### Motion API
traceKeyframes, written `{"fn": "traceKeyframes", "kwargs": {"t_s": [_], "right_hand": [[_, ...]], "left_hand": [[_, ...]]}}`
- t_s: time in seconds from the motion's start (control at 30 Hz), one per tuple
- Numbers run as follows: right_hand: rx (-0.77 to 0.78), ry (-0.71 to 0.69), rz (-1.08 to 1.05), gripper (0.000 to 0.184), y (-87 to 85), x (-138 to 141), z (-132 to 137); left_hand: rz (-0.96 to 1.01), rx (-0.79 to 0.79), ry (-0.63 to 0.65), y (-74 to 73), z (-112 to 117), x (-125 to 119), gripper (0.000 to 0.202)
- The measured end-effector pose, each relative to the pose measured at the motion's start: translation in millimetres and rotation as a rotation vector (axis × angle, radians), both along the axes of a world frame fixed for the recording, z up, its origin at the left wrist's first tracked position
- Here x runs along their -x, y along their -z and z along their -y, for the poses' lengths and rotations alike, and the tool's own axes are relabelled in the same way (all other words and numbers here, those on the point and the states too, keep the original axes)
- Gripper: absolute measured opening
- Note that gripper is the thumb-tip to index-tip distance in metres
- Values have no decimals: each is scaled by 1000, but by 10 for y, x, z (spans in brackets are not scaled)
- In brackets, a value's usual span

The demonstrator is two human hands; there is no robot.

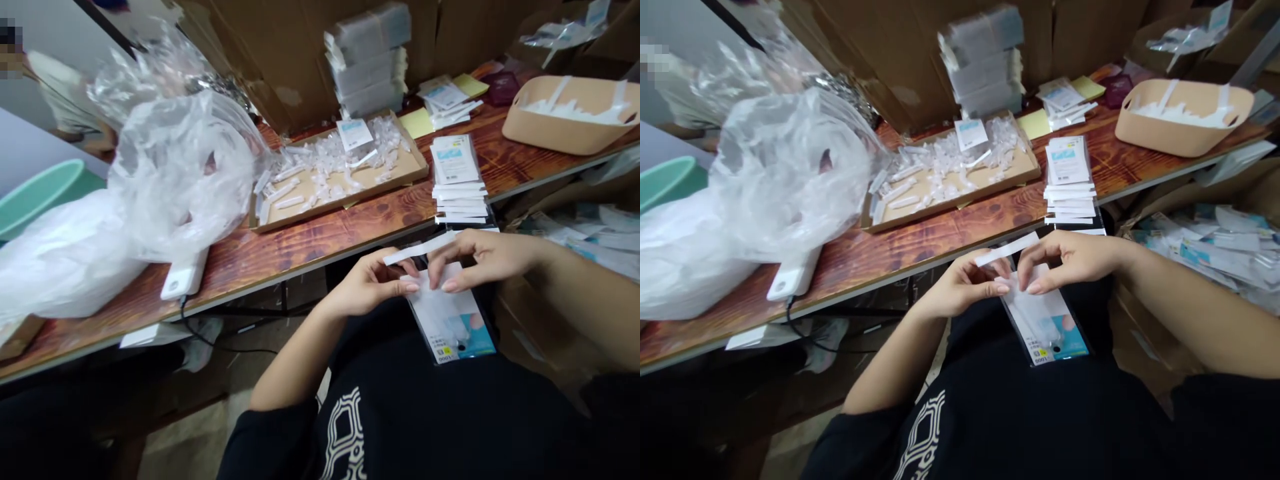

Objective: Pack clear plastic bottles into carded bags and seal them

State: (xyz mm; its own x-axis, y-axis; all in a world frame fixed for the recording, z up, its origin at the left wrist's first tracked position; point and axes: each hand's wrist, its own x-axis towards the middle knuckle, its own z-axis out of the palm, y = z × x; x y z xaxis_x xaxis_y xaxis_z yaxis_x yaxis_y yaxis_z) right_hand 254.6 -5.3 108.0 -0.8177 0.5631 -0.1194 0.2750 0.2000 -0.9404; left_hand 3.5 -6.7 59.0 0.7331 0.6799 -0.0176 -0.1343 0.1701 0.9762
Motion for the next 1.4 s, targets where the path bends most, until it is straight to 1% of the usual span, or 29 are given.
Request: {"fn": "traceKeyframes", "kwargs": {"t_s": [0.07,0.1,0.23,0.3,0.47,0.63,0.7,0.73,0.77,0.83,0.9,0.93,1.0,1.07,1.13,1.2,1.3,1.4], "right_hand": [[-45,2,8,28,8,-17,17],[-59,4,16,29,8,-29,20],[-84,6,49,30,32,-87,39],[-67,8,51,31,62,-117,60],[-58,-17,61,33,127,-192,112],[-37,-34,77,36,168,-269,131],[-83,0,64,34,165,-294,136],[-126,45,48,31,156,-300,137],[-179,112,25,28,142,-300,137],[-296,318,-48,21,94,-273,127],[-399,551,-139,24,23,-211,96],[-449,647,-174,28,-20,-171,71],[-533,765,-196,31,-110,-84,4],[-588,800,-166,28,-191,-7,-79],[-610,791,-150,28,-247,51,-168],[-607,761,-152,26,-275,87,-252],[-593,711,-161,19,-290,112,-363],[-641,672,-167,14,-335,110,-476]], "left_hand": [[-21,-38,45,-13,-56,-5,31],[-41,-83,69,-38,-85,-8,28],[-154,-383,162,-150,-156,-48,20],[-179,-455,202,-174,-167,-87,19],[-146,-451,294,-164,-214,-208,17],[-192,-466,360,-159,-254,-271,21],[-178,-504,309,-152,-241,-277,20],[-165,-522,239,-151,-231,-280,19],[-150,-533,139,-155,-222,-285,18],[-99,-509,-120,-189,-220,-302,16],[-24,-453,-357,-261,-250,-322,20],[15,-431,-447,-307,-277,-329,24],[60,-427,-560,-408,-347,-326,29],[61,-444,-619,-492,-429,-296,32],[22,-442,-639,-546,-513,-239,32],[-37,-413,-624,-570,-600,-167,32],[-97,-358,-569,-590,-729,-74,29],[-110,-346,-536,-649,-838,-26,26]]}}
